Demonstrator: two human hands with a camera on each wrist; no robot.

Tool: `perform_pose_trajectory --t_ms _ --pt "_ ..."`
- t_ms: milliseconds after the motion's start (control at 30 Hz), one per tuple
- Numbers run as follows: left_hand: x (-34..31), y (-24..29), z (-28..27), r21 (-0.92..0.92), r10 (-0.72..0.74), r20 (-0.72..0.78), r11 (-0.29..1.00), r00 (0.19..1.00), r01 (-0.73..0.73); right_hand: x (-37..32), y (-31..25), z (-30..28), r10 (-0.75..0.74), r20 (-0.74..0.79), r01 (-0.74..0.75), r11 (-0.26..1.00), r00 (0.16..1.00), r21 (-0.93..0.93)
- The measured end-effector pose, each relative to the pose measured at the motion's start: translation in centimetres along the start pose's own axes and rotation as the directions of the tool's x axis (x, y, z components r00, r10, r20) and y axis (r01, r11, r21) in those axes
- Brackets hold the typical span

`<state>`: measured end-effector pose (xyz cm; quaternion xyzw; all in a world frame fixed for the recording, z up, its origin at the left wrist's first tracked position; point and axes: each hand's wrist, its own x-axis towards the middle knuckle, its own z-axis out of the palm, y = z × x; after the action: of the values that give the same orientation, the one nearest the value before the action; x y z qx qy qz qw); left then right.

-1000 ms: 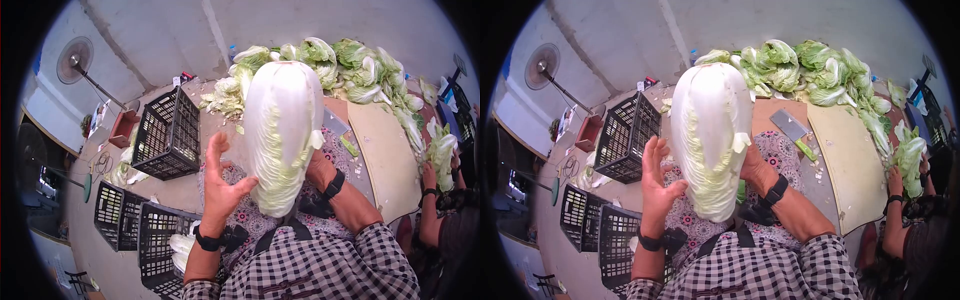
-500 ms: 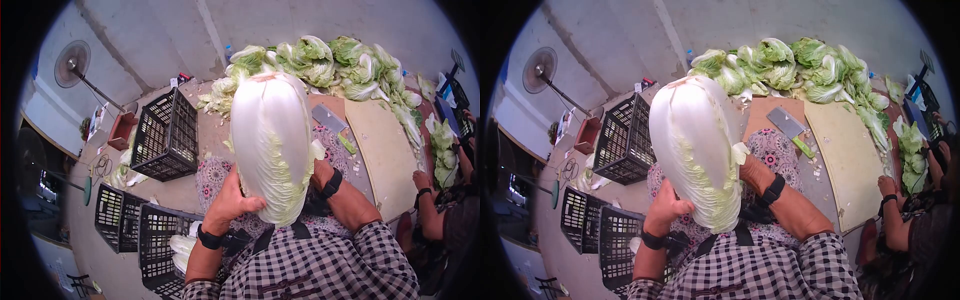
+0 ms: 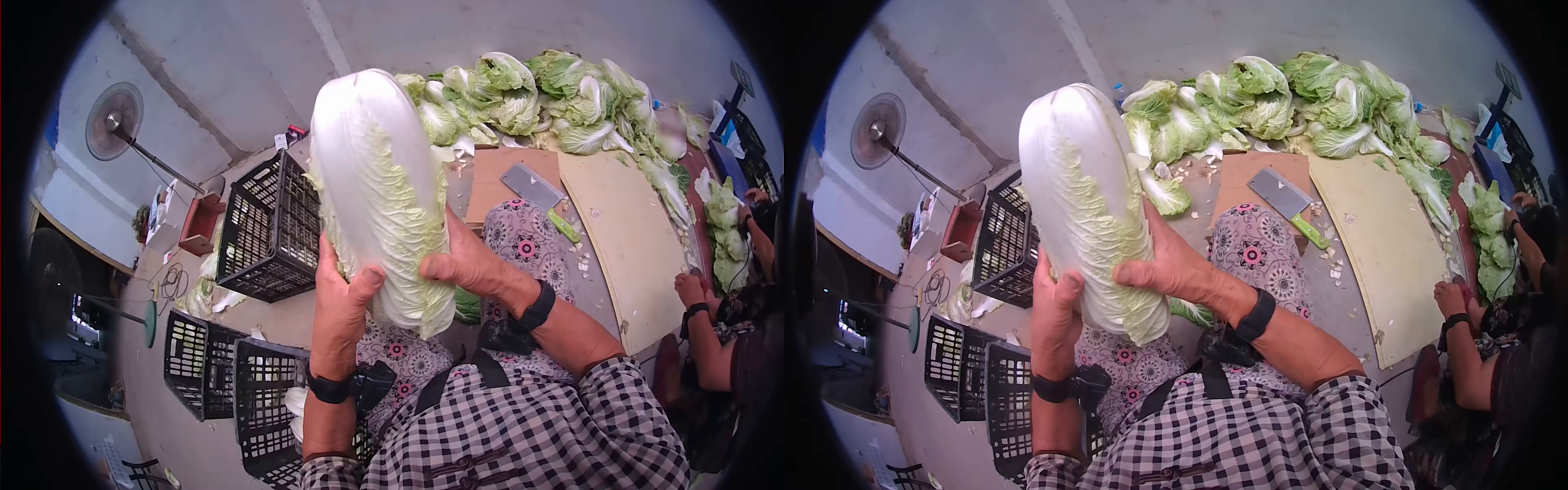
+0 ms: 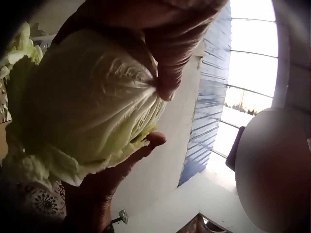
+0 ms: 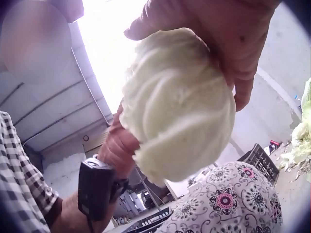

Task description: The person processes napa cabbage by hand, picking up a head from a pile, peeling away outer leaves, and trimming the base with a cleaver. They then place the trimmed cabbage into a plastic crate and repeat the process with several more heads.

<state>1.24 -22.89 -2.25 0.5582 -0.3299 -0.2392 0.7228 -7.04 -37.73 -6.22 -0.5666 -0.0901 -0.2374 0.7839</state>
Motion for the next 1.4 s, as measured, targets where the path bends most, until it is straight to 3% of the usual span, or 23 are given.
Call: perform_pose_trajectory --t_ms 167,333,533,800,1033,1133,1233,1300,1400 --pt "0.8 -1.1 0.7 -0.065 -0.014 0.098 0.998 0.995 0.02 -0.4 -1.4 -1.0 0.045 -0.096 -0.014 0.953 0.994 0.304" --pt "1.3 -1.8 -0.7 -0.042 -0.073 0.122 0.996 0.99 0.078 -0.6 -4.2 -4.1 -0.016 -0.271 0.144 0.877 0.963 0.459" --pt "1.8 -2.3 -3.2 -0.063 -0.107 0.201 0.991 0.974 0.122 -2.1 -6.8 -12.5 -0.162 -0.503 0.367 0.866 0.849 0.34" --pt "3.2 -2.8 -2.3 -0.088 -0.143 0.248 0.981 0.958 0.17 -8.0 -4.6 -22.7 -0.044 -0.862 0.493 0.835 0.505 0.246" --pt "4.5 -3.3 -1.3 -0.062 -0.211 0.214 0.972 0.954 0.229 -16.0 -0.2 -31.5 0.182 -0.962 0.454 0.853 0.202 0.256" --pt "5.1 -3.5 -1.0 -0.041 -0.239 0.2 0.967 0.95 0.251 -19.3 0.7 -35.4 0.148 -0.975 0.503 0.838 0.168 0.214" --pt "5.1 -3.4 -0.9 -0.029 -0.258 0.197 0.963 0.946 0.269 -22.8 2.4 -38.4 0.086 -0.996 0.442 0.894 -0.002 0.077" --pt "5.1 -3.2 -1.0 -0.023 -0.264 0.198 0.962 0.944 0.274 -24.1 4.3 -38.2 0.117 -0.985 0.279 0.957 -0.127 0.078" --pt "4.8 -3.1 -1.7 -0.026 -0.264 0.185 0.962 0.947 0.274 -24.5 5.3 -37.8 0.239 -0.922 0.052 0.971 -0.305 0.234"
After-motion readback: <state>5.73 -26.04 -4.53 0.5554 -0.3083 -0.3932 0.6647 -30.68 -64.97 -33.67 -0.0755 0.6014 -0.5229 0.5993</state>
